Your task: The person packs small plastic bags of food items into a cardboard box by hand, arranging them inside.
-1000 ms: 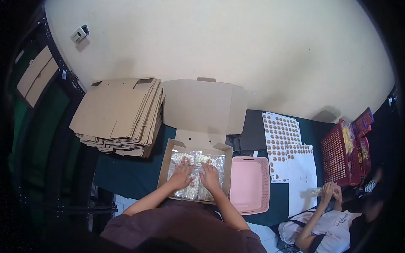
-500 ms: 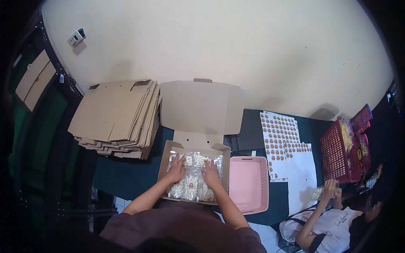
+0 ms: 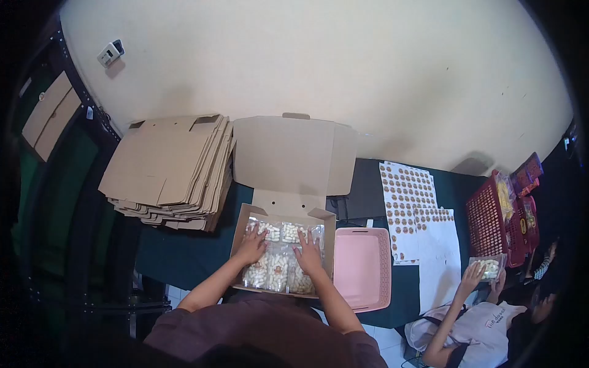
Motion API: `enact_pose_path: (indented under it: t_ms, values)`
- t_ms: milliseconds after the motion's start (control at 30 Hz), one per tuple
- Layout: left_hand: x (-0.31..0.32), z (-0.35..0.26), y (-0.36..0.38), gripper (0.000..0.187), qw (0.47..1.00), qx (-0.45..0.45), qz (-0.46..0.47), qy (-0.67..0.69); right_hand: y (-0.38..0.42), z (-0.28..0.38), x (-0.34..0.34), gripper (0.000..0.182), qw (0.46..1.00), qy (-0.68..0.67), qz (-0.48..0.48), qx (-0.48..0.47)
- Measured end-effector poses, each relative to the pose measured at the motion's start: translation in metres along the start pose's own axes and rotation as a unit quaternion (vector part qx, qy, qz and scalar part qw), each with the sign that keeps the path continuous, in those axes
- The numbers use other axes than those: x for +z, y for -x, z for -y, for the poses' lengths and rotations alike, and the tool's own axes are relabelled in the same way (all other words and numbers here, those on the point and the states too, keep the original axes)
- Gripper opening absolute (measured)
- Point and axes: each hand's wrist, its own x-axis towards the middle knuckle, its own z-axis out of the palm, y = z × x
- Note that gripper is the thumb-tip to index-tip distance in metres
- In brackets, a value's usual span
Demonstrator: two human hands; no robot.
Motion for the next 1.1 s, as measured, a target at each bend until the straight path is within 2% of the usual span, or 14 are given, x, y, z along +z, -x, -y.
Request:
enact_pose_path:
  t_ms: [33, 100, 167, 433, 500, 567, 633, 733, 833, 900, 933, 967, 1033, 1100]
  values:
    - [-0.001, -0.005, 0.004, 0.051, 1.0, 0.0, 0.0, 0.001, 0.002, 0.0, 0.0, 0.061, 1.0, 0.0, 0.0, 0.0]
    - [-0.003, -0.019, 0.012, 0.055, 0.996, 0.015, -0.092, -0.01, 0.006, 0.001, -0.001, 0.066, 0.991, -0.038, -0.104, -0.076]
    - [-0.003, -0.033, 0.023, 0.058, 0.993, 0.039, -0.108, -0.001, 0.017, 0.013, -0.006, 0.067, 0.992, -0.05, -0.099, -0.066]
    - [0.017, -0.042, 0.067, 0.061, 0.985, 0.115, 0.073, -0.104, 0.059, 0.013, 0.015, 0.066, 0.998, -0.006, 0.056, 0.001]
    - [0.015, -0.037, 0.066, 0.062, 0.985, 0.085, 0.09, -0.121, 0.061, 0.008, 0.016, 0.063, 1.0, 0.007, 0.028, -0.01]
    - [0.015, -0.036, 0.066, 0.062, 0.983, 0.09, 0.099, -0.126, 0.063, 0.001, 0.014, 0.063, 0.979, -0.199, -0.049, -0.01]
    - [0.015, -0.037, 0.064, 0.062, 0.985, 0.096, 0.086, -0.114, 0.069, 0.01, -0.01, 0.062, 0.969, -0.232, -0.083, 0.013]
    - [0.013, -0.054, 0.057, 0.063, 0.982, 0.137, 0.089, -0.098, 0.084, 0.031, -0.059, 0.056, 0.903, -0.376, -0.203, 0.043]
    - [0.0, -0.095, 0.05, 0.059, 0.977, 0.176, 0.088, -0.081, 0.098, -0.004, -0.051, 0.057, 0.901, -0.323, -0.281, 0.076]
    - [0.004, -0.119, 0.042, 0.051, 0.957, 0.284, 0.061, 0.003, 0.109, -0.013, -0.051, 0.056, 0.88, -0.327, -0.34, 0.063]
    - [0.007, -0.132, 0.038, 0.037, 0.938, 0.344, 0.022, 0.041, 0.118, -0.008, -0.064, 0.056, 0.863, -0.368, -0.325, 0.118]
    - [0.013, -0.145, 0.034, 0.037, 0.936, 0.348, 0.029, 0.042, 0.125, -0.007, -0.072, 0.056, 0.842, -0.408, -0.309, 0.172]
    - [0.028, -0.172, 0.027, 0.026, 0.891, 0.361, 0.154, 0.231, 0.135, -0.032, -0.047, 0.055, 0.843, -0.392, -0.331, 0.161]
    - [0.04, -0.191, 0.023, 0.021, 0.883, 0.359, 0.179, 0.242, 0.143, -0.059, -0.032, 0.056, 0.873, -0.282, -0.352, 0.187]
